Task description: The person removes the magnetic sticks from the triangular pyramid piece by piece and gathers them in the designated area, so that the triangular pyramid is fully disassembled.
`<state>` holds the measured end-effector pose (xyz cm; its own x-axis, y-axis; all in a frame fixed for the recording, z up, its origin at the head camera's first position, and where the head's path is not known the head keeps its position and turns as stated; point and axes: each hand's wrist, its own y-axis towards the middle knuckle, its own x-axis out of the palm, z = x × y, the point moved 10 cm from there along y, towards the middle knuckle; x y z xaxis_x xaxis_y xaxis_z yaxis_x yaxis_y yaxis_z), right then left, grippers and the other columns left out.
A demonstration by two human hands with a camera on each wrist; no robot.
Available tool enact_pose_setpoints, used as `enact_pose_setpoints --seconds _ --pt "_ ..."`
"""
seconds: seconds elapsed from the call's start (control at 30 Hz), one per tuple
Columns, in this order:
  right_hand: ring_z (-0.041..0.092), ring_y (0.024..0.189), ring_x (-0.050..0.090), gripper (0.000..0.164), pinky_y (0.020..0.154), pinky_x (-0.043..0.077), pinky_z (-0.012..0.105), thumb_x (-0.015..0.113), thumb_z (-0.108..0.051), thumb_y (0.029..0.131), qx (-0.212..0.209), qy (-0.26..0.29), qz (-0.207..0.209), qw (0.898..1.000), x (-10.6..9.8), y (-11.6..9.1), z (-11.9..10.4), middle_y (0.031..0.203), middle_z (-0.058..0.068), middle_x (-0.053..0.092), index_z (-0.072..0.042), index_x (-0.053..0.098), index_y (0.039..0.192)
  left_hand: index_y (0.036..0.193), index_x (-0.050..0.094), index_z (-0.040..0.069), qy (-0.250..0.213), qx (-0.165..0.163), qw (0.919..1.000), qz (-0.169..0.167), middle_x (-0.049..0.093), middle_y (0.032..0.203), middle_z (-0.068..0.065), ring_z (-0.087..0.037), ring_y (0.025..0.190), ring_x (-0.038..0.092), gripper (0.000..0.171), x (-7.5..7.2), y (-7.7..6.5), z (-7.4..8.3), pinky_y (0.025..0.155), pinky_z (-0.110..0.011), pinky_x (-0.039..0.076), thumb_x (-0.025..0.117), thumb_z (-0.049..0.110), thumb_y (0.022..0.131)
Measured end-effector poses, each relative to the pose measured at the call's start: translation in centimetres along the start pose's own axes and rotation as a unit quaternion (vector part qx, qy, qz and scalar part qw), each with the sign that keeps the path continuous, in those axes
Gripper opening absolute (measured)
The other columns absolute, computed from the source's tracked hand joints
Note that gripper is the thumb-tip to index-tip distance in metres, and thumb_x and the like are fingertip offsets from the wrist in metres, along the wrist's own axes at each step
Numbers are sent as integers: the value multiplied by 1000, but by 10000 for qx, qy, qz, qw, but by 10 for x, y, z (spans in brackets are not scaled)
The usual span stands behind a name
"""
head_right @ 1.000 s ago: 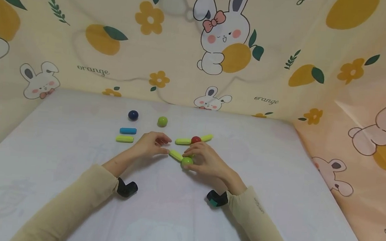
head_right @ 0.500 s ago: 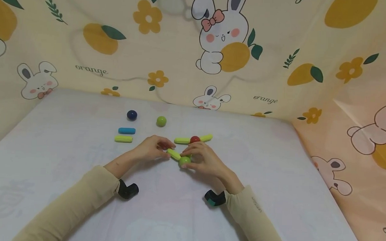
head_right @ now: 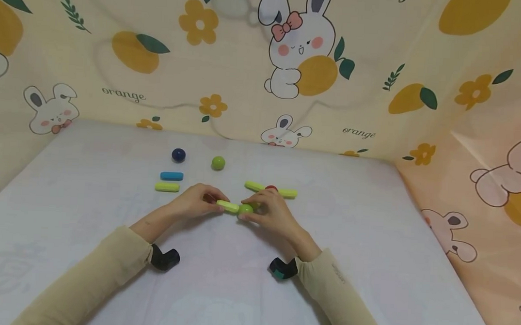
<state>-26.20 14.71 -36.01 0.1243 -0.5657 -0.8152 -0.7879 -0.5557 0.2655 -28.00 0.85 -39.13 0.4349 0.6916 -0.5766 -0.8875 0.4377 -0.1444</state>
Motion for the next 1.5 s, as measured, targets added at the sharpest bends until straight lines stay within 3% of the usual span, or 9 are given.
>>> enact_pose_setpoints --seconds 0.23,0.73,1.03,1.13,1.33,1.5 --pt "18 104 60 36 94 45 37 79 -16 79 -40 518 -185 9985 5 -1 -3 109 1 71 -6 70 112 108 72 10 -22 -83 9999 136 67 106 -5 -18 93 57 22 -4 -2 -5 87 -34 45 69 15 88" --pt "17 94 58 32 82 45 33 79 -14 79 -12 461 -69 9989 5 6 -7 105 2 72 -4 72 108 103 74 9 -164 -112 9998 84 70 93 -2 -14 83 55 21 -6 -6 -8 76 -26 42 72 20 86" --pt "20 97 60 31 85 46 36 79 -13 78 24 465 -147 9988 6 9 -6 105 5 72 -2 72 107 105 74 8 -276 -205 9994 -60 71 95 -2 -13 88 57 22 -6 -16 -16 81 -28 44 71 21 87" --pt "20 97 61 31 86 47 36 79 -14 78 26 422 -135 9990 5 9 -6 105 5 73 -2 72 106 106 74 9 -346 -330 9988 -36 71 99 -2 -13 90 57 22 -11 -24 -23 82 -28 45 71 21 87" --pt "21 99 61 32 87 46 37 79 -13 78 79 575 -125 9982 4 7 -5 106 4 72 -2 72 107 108 72 6 -490 -185 9986 9 71 103 -7 -13 88 59 25 -25 -36 -31 76 -25 47 70 18 87" --pt "21 101 61 33 90 46 38 79 -14 78 151 695 -175 9973 6 8 -4 107 4 72 -3 72 108 110 72 10 -495 -380 9978 244 69 107 -5 -16 91 58 28 -45 -48 -41 78 -27 46 72 23 85"
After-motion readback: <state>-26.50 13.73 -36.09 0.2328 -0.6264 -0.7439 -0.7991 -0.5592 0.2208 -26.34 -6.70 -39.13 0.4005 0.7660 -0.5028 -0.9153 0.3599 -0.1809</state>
